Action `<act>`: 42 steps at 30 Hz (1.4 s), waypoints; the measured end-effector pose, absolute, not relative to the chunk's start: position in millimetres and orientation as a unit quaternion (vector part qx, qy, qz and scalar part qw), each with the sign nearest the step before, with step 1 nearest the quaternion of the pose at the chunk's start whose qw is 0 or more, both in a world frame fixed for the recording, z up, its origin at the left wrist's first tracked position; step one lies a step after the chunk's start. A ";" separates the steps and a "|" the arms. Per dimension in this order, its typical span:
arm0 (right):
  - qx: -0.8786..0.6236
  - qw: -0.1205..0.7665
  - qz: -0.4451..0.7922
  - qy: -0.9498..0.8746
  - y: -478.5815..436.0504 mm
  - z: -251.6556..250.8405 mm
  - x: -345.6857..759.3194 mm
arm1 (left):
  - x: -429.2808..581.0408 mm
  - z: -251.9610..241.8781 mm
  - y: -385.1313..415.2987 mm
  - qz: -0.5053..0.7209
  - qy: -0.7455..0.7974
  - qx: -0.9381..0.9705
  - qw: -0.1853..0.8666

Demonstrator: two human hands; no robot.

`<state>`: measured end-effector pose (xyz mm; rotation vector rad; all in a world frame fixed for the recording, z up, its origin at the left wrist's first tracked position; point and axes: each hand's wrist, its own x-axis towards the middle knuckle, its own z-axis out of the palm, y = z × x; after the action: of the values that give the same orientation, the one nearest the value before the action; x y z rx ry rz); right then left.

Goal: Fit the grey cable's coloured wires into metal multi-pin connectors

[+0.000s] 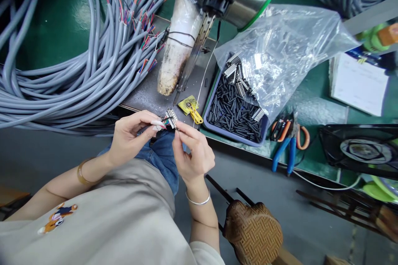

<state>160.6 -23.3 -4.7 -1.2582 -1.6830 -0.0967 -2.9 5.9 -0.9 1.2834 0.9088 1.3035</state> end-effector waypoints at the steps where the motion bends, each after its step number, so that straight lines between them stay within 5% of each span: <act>1: -0.523 0.496 -0.033 -0.692 -23.0 -5.6 159.6 | -2.1 -0.1 5.5 0.538 0.394 0.530 0.524; 18: -0.553 0.530 0.083 -0.637 -16.6 -8.2 150.0 | -1.8 10.4 23.9 0.500 0.397 0.396 0.660; 25: -0.543 0.516 -0.020 -0.663 -12.4 -7.9 151.3 | 1.5 4.4 19.1 0.533 0.397 0.454 0.593; 33: -0.528 0.521 -0.006 -0.670 -9.2 -13.0 151.9 | 6.6 2.6 17.4 0.521 0.448 0.576 0.442; 42: -0.516 0.534 0.012 -0.670 -6.2 -12.7 151.9 | 9.4 6.9 18.9 0.525 0.474 0.552 0.442</act>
<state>151.9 -6.2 -12.7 -1.2297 -1.5972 0.0295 9.4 18.9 6.9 1.3694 1.1760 1.3034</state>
